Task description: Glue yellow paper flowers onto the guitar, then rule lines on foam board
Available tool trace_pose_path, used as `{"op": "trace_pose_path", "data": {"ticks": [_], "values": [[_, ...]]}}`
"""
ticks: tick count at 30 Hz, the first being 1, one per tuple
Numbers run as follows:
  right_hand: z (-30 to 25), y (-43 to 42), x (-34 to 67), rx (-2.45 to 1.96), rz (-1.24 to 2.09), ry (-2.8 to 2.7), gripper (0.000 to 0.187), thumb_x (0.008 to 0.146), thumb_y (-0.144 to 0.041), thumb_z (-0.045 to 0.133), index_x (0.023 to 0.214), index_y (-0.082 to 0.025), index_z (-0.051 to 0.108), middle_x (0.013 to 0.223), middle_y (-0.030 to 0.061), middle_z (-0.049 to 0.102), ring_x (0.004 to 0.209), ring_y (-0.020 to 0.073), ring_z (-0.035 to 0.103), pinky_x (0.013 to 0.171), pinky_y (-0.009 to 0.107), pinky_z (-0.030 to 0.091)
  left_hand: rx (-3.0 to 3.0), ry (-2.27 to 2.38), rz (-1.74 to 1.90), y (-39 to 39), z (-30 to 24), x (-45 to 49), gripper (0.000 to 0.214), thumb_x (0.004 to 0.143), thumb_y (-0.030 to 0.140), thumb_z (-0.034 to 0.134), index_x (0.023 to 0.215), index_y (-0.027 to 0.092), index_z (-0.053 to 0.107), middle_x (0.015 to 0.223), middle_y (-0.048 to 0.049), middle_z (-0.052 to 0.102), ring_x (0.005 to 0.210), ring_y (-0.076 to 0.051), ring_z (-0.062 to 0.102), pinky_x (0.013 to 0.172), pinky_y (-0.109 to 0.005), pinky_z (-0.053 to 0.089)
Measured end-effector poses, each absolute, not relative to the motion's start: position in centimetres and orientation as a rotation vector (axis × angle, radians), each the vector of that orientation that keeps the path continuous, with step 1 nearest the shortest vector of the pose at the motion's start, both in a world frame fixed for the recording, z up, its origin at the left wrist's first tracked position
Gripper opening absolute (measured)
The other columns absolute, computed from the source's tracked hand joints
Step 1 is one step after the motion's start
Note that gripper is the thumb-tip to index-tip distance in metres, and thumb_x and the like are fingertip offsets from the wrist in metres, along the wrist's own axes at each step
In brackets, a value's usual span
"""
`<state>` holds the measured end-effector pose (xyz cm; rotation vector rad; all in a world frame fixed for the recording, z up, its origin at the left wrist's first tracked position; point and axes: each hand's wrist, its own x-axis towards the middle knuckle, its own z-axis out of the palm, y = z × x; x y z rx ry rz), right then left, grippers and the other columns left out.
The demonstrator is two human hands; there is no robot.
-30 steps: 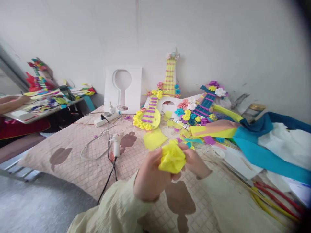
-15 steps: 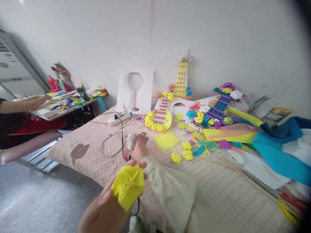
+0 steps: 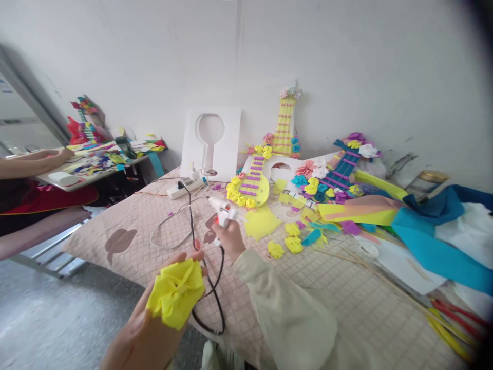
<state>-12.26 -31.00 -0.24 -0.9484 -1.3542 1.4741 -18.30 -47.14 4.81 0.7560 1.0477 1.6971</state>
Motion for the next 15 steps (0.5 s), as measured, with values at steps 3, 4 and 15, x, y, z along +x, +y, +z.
{"op": "trace_pose_path", "data": {"ticks": [3,4,15], "values": [[2.0,-30.9,-7.6,-0.870,1.561,-1.183,0.028,0.061,-0.036,0.057,0.079,-0.015,0.053,0.055,-0.0039,0.043,0.046,0.0093,0.039,0.043,0.021,0.031,0.813,0.992,1.721,-46.3,4.1,-18.3,0.028,0.078,0.039,0.051,0.105,0.035,0.057,0.112,0.0028,0.059,0.094,-0.018,0.058,0.075,-0.027,0.050],[2.7,-30.9,-5.7,-0.849,1.579,-1.139,0.032,0.060,-0.038,0.059,0.080,-0.015,0.053,0.053,-0.0047,0.041,0.045,0.0086,0.036,0.041,0.020,0.029,0.884,1.023,1.700,-45.7,3.7,-18.2,0.033,0.079,0.038,0.051,0.112,0.034,0.053,0.116,0.0012,0.056,0.100,-0.019,0.055,0.080,-0.028,0.048],[2.0,-31.5,13.6,-0.741,1.587,-0.980,0.015,0.072,-0.031,0.056,0.080,-0.019,0.059,0.051,-0.0034,0.028,0.043,0.0092,0.025,0.043,0.024,0.024,2.121,1.525,0.618,-39.7,-2.4,-13.6,0.070,0.054,0.037,0.071,0.120,0.031,0.050,0.112,-0.0068,0.059,0.098,-0.036,0.052,0.084,-0.049,0.037]]}}
